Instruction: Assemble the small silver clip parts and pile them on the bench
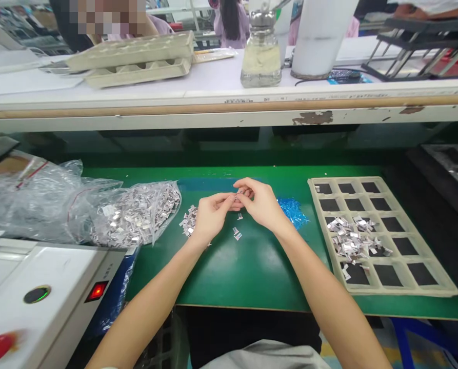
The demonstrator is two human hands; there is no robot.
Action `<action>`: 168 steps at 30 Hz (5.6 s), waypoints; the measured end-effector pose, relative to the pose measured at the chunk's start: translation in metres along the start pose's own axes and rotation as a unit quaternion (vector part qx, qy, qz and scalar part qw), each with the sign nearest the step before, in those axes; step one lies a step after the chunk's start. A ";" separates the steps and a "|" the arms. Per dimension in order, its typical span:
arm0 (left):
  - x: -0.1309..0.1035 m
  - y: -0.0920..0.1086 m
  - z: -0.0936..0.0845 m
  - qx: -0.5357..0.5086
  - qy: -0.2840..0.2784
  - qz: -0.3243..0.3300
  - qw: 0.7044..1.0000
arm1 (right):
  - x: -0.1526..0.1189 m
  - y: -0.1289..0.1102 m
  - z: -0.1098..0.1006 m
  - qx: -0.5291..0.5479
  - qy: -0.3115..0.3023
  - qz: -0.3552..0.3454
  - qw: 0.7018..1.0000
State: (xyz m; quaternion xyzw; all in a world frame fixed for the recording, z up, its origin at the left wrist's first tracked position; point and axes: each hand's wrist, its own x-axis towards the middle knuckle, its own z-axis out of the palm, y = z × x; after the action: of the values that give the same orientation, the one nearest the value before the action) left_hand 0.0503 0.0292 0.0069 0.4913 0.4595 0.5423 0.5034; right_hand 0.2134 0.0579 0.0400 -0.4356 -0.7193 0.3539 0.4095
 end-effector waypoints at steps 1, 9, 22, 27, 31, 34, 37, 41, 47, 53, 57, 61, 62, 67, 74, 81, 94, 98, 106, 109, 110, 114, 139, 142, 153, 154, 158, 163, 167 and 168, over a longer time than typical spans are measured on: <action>0.000 0.001 -0.002 0.018 -0.008 0.003 1.000 | 0.000 0.000 -0.001 -0.014 -0.003 -0.002 1.000; 0.013 0.043 -0.071 0.325 -0.081 0.069 0.940 | -0.004 -0.002 -0.001 -0.082 -0.034 0.012 0.996; 0.003 0.043 -0.078 0.538 -0.328 -0.010 0.776 | -0.005 0.014 0.003 -0.186 -0.129 0.011 0.974; 0.004 0.048 -0.078 0.512 -0.316 0.018 0.799 | 0.009 0.042 -0.017 -0.266 0.051 -0.001 0.963; 0.006 0.048 -0.069 0.477 -0.265 0.044 0.837 | 0.022 0.074 -0.030 -0.320 0.062 0.010 0.945; 0.008 0.044 -0.062 0.430 -0.221 0.054 0.874 | 0.030 0.088 -0.034 -0.344 0.038 0.030 0.938; 0.009 0.039 -0.058 0.365 -0.184 0.053 0.911 | 0.035 0.092 -0.037 -0.347 0.020 0.043 0.937; 0.010 0.036 -0.054 0.264 -0.147 0.019 0.953 | 0.037 0.091 -0.040 -0.336 0.017 0.050 0.940; 0.013 0.032 -0.045 0.135 -0.090 -0.031 0.986 | 0.034 0.078 -0.033 -0.338 0.040 0.039 0.939; 0.014 0.027 -0.039 0.065 -0.064 -0.035 0.995 | 0.023 0.055 -0.031 -0.339 0.014 0.041 0.940; 0.013 0.022 -0.034 0.040 -0.050 -0.040 0.997 | 0.010 0.025 -0.023 -0.200 0.036 -0.006 0.979; 0.013 0.017 -0.030 0.027 -0.033 -0.037 0.998 | 0.000 -0.008 -0.010 -0.042 0.000 -0.025 0.999; 0.013 0.016 -0.029 0.025 -0.028 -0.033 0.999 | -0.002 -0.012 -0.007 -0.032 -0.003 -0.026 0.999; 0.013 0.012 -0.029 0.032 -0.022 -0.017 0.999 | -0.004 -0.015 0.001 -0.036 -0.002 -0.027 0.999; 0.012 0.011 -0.029 0.046 -0.028 -0.016 0.998 | -0.004 -0.011 0.003 -0.043 -0.011 -0.022 0.999; 0.012 0.011 -0.029 0.060 -0.039 -0.010 0.997 | -0.004 -0.005 0.005 -0.029 -0.012 -0.025 0.999; 0.018 0.038 -0.078 0.353 -0.073 0.064 0.931 | -0.003 0.003 -0.002 -0.081 -0.089 0.007 0.993; 0.020 0.047 -0.102 0.503 -0.149 0.026 0.851 | -0.004 0.013 0.003 -0.106 -0.134 0.028 0.985; 0.017 0.036 -0.102 0.546 -0.213 0.022 0.810 | -0.003 0.025 0.005 -0.245 -0.094 -0.021 0.965; 0.018 0.033 -0.102 0.548 -0.220 0.028 0.806 | 0.002 0.032 -0.002 -0.283 -0.006 -0.026 0.959; 0.018 0.033 -0.101 0.547 -0.221 0.032 0.807 | 0.005 0.036 -0.006 -0.296 0.021 -0.024 0.955; 0.016 0.035 -0.099 0.539 -0.224 0.043 0.811 | 0.013 0.056 -0.018 -0.327 0.063 -0.001 0.943; 0.010 0.030 -0.055 0.203 -0.138 0.008 0.969 | 0.021 0.059 -0.020 -0.359 0.028 0.028 0.933; 0.011 0.024 -0.052 0.173 -0.114 0.011 0.978 | 0.015 0.040 -0.017 -0.338 0.046 0.023 0.940; 0.012 0.019 -0.047 0.134 -0.099 0.012 0.986 | -0.005 -0.015 0.003 -0.069 -0.032 -0.053 0.996; 0.012 0.019 -0.047 0.135 -0.099 0.011 0.986 | -0.005 -0.015 0.004 -0.077 -0.033 -0.056 0.995; 0.011 0.019 -0.047 0.136 -0.098 0.012 0.986 | -0.005 -0.012 0.005 -0.099 -0.034 -0.065 0.992; 0.010 0.020 -0.045 0.143 -0.095 0.012 0.985 | -0.005 -0.011 0.007 -0.110 -0.034 -0.065 0.991; 0.010 0.021 -0.044 0.142 -0.103 0.008 0.984 | -0.005 -0.009 0.008 -0.106 -0.036 -0.054 0.992; 0.010 0.021 -0.044 0.142 -0.106 0.007 0.984 | -0.005 -0.008 0.009 -0.103 -0.034 -0.049 0.993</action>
State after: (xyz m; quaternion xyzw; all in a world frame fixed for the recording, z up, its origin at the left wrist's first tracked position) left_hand 0.0040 0.0371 0.0242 0.6154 0.4726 0.4201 0.4706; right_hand 0.2043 0.0494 0.0421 -0.4276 -0.7859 0.2724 0.3540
